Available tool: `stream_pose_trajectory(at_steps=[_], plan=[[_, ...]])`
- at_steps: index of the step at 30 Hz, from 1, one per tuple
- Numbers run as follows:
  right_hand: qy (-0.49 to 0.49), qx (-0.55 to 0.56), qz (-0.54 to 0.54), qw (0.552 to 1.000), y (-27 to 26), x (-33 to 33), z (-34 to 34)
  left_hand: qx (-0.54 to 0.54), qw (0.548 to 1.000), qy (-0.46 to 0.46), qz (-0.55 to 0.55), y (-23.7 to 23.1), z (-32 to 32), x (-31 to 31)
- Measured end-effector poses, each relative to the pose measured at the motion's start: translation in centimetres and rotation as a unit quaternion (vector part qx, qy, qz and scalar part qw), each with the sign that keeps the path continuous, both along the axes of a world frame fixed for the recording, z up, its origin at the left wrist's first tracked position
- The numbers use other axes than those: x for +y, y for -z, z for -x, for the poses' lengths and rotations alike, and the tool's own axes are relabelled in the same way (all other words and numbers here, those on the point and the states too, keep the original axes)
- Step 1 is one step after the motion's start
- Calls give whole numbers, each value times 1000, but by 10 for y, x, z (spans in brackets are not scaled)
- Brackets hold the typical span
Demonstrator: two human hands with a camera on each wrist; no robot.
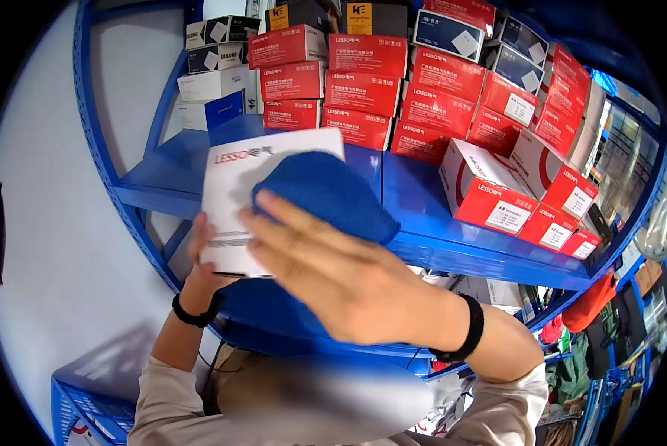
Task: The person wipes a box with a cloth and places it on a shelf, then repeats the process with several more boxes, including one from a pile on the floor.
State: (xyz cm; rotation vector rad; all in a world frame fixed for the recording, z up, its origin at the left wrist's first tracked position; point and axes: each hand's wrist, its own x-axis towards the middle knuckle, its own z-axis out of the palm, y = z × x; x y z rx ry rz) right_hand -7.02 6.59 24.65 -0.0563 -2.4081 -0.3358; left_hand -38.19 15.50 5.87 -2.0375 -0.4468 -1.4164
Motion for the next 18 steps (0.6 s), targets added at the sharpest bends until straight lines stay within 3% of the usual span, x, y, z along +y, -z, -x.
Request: stream_pose_trajectory(at_steps=[1,4,5,6,8,12,18], plan=[[-16,-41,25,999,-1,-5,4,10,997,45,-64,-15,-9,3],[-19,-124,35,991,9,-1,14,43,997,42,-38,-18,-4,-1],[13,-156,24,987,12,6,16,51,994,96,-26,-11,-3,9],[46,-187,12,981,12,12,18,50,994,94,-26,-7,-3,11],[110,-186,-18,976,-7,32,17,-11,990,141,-13,-10,-17,6],[268,-160,13,950,-30,92,15,-16,995,91,-38,-21,-22,1],[221,-311,98,919,-33,86,81,-32,999,4,13,-33,-30,-15]])
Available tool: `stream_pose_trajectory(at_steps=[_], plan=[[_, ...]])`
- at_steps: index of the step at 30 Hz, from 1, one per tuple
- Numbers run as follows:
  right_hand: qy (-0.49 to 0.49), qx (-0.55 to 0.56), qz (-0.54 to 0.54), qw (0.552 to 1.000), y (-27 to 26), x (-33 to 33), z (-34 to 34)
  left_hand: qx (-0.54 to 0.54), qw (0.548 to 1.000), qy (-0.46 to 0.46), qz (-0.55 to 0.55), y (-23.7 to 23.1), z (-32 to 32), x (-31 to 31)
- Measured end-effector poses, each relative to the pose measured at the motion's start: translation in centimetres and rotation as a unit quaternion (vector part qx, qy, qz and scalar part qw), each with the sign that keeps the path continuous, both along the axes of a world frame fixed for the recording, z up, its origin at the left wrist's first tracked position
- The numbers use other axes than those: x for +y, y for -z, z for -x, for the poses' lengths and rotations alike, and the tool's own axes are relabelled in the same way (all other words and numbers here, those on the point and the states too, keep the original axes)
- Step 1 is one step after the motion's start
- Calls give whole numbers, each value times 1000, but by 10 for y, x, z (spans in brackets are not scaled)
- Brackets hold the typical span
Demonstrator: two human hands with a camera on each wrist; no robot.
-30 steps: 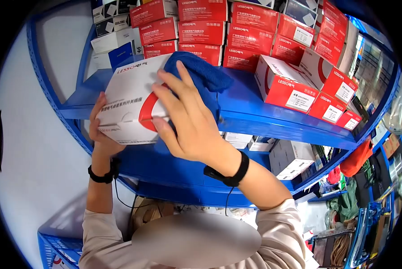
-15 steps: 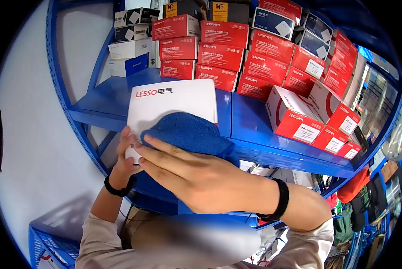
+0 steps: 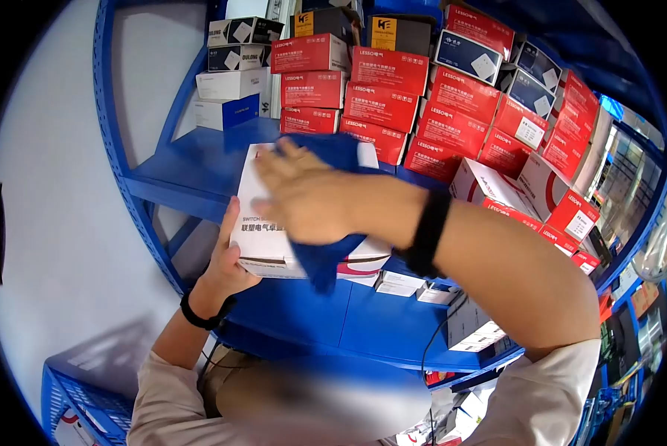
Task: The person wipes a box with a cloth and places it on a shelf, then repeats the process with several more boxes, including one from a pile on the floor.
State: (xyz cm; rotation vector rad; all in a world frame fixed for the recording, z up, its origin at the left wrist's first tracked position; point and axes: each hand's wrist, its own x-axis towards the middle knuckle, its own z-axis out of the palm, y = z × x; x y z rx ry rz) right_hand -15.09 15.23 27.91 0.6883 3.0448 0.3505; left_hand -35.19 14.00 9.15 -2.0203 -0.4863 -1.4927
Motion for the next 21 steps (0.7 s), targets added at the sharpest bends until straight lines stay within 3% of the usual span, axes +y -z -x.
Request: stream_pose_trajectory(at_steps=[2,4,6,8,10,12,14,15,16,17,18,20,21], plan=[[-99,-15,29,995,7,-25,13,19,999,-27,42,22,8,8],[-135,12,89,987,21,-50,12,38,994,-56,82,38,11,11],[-171,7,48,984,20,-60,-4,6,992,102,69,40,6,15],[-134,-24,-39,990,19,-54,-23,-1,996,87,3,36,0,10],[-76,-9,-51,996,10,-43,-42,13,999,32,-9,18,-3,-1],[10,-19,-57,998,-8,-31,-64,-4,998,57,7,8,-7,-1],[81,58,-9,995,-13,-10,-93,-14,998,46,35,4,-9,-6],[115,151,62,980,-9,-4,-106,-11,998,51,32,1,-9,-6],[120,153,59,979,1,4,-115,-18,996,75,49,-1,-8,-7],[146,298,263,906,15,16,-124,-28,992,99,66,0,-8,-8],[159,425,445,772,26,26,-131,-30,992,102,63,-2,-10,-8],[47,468,423,774,60,17,-127,-48,989,118,76,-11,-12,-8],[139,522,406,737,92,29,-134,-55,990,109,72,-16,-12,-10]])
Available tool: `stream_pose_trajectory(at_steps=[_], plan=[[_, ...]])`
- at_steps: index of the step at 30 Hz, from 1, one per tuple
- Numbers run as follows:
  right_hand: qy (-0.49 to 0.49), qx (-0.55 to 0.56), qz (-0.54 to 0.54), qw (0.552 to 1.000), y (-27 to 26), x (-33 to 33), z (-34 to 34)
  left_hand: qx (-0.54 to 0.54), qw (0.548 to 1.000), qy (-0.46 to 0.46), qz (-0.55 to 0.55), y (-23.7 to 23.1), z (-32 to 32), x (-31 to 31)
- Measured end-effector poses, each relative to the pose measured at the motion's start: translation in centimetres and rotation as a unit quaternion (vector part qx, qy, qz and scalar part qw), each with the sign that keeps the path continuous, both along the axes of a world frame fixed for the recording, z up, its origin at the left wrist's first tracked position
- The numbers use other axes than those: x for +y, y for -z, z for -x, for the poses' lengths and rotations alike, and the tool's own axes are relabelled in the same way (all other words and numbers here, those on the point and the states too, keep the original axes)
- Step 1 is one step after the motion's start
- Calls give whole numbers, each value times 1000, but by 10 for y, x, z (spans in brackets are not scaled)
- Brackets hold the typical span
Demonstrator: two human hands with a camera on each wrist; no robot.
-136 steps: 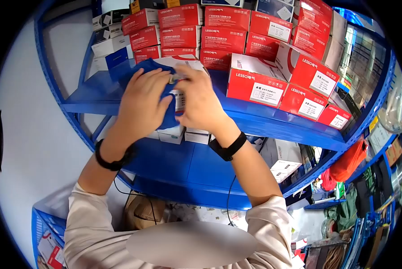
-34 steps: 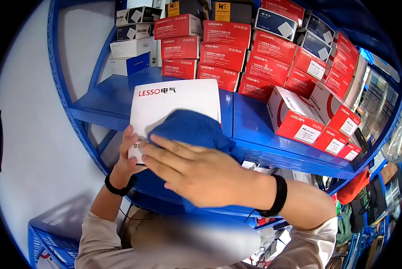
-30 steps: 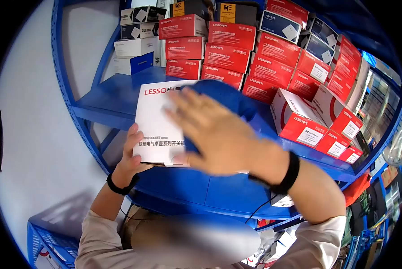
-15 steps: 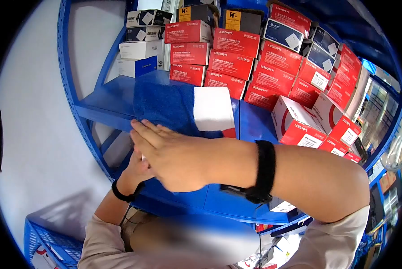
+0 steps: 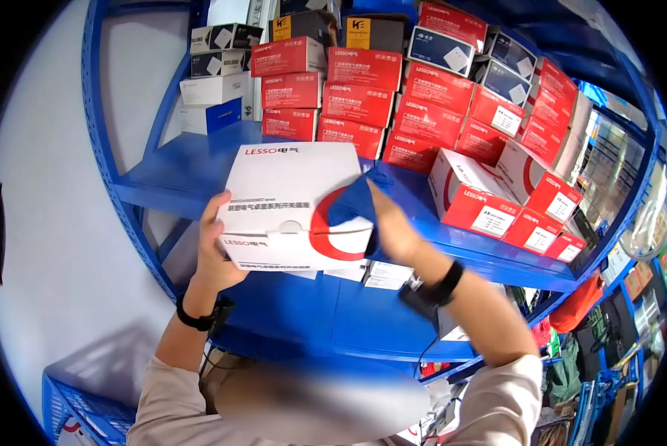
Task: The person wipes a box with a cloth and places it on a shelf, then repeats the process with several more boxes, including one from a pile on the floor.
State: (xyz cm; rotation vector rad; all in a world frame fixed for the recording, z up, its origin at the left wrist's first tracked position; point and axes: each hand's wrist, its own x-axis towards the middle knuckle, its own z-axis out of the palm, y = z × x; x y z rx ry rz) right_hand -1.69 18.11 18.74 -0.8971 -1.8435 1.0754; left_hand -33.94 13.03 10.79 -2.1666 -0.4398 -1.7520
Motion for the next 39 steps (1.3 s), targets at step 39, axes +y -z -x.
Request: stream_pose_trajectory(at_steps=[39], plan=[[22,343,-63,937,63,-154,-46,-205,974,-74,58,-84,-130,-80]])
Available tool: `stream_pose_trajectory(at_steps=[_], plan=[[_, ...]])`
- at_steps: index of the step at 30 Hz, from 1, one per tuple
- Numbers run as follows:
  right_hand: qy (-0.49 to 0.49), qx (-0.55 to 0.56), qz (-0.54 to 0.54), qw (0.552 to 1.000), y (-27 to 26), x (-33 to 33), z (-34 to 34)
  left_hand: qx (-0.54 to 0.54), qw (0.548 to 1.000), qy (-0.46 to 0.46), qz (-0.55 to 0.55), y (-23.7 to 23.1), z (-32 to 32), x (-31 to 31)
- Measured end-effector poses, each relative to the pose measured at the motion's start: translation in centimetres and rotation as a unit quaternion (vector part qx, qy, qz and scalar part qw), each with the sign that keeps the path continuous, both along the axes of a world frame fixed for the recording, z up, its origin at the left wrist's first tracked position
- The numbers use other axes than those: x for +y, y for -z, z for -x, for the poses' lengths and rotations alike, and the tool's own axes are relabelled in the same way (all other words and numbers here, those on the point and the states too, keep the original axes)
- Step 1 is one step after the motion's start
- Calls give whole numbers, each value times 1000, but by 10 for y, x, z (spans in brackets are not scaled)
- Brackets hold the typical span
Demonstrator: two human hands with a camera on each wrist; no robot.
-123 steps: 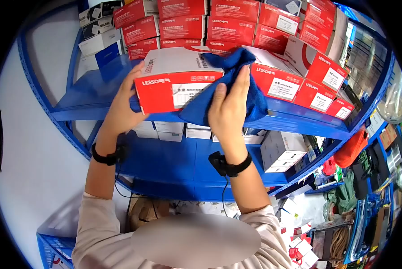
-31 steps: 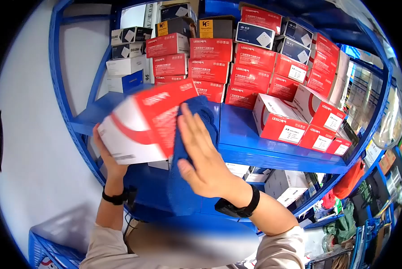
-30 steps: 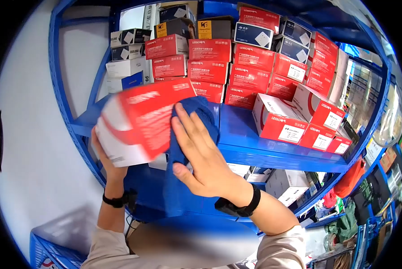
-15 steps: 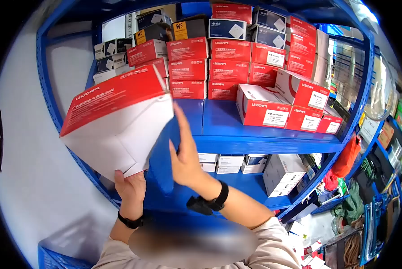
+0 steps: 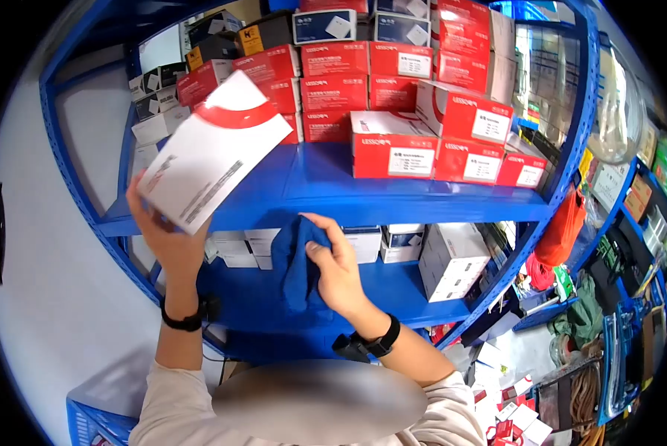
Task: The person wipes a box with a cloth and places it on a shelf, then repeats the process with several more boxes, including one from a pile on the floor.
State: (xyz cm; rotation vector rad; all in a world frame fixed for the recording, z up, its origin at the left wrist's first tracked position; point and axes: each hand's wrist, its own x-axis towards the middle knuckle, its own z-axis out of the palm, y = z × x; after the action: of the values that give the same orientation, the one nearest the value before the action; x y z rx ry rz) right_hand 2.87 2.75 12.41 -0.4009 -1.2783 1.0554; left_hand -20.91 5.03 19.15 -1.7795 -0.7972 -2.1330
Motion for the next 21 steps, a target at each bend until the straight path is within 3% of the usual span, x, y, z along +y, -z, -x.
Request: stream_pose_trajectory(at_steps=[2,4,5,6,7,9,12,14,16,17,18,20,21], plan=[[-26,-19,28,999,-4,-4,-28,76,980,-174,56,-4,-28,-3],[78,-104,-52,990,1,1,-49,75,986,-122,86,-2,-49,-3],[108,-102,-45,988,3,-1,-52,143,969,-192,61,0,-57,-2],[185,-191,-82,960,5,1,-61,210,942,-260,33,2,-66,-2],[201,-220,-85,951,1,-6,-66,233,931,-278,23,6,-77,-4],[211,-289,-105,928,1,-4,-74,274,922,-272,17,15,-104,-11],[125,-271,-82,951,-6,-17,-79,318,921,-226,19,32,-132,-15],[149,-274,-95,945,-10,-23,-84,327,924,-199,-22,40,-148,-19],[142,-263,29,954,-22,-28,-95,326,932,-160,-13,43,-156,-18],[149,-164,6,975,-7,-10,-91,349,930,-113,1,42,-155,-21],[149,-146,-14,978,5,6,-96,371,926,-65,16,42,-152,-23],[163,-159,13,974,3,11,-103,391,914,-107,-8,47,-140,-27],[164,-162,14,973,3,11,-104,321,934,-158,-31,54,-134,-26]])
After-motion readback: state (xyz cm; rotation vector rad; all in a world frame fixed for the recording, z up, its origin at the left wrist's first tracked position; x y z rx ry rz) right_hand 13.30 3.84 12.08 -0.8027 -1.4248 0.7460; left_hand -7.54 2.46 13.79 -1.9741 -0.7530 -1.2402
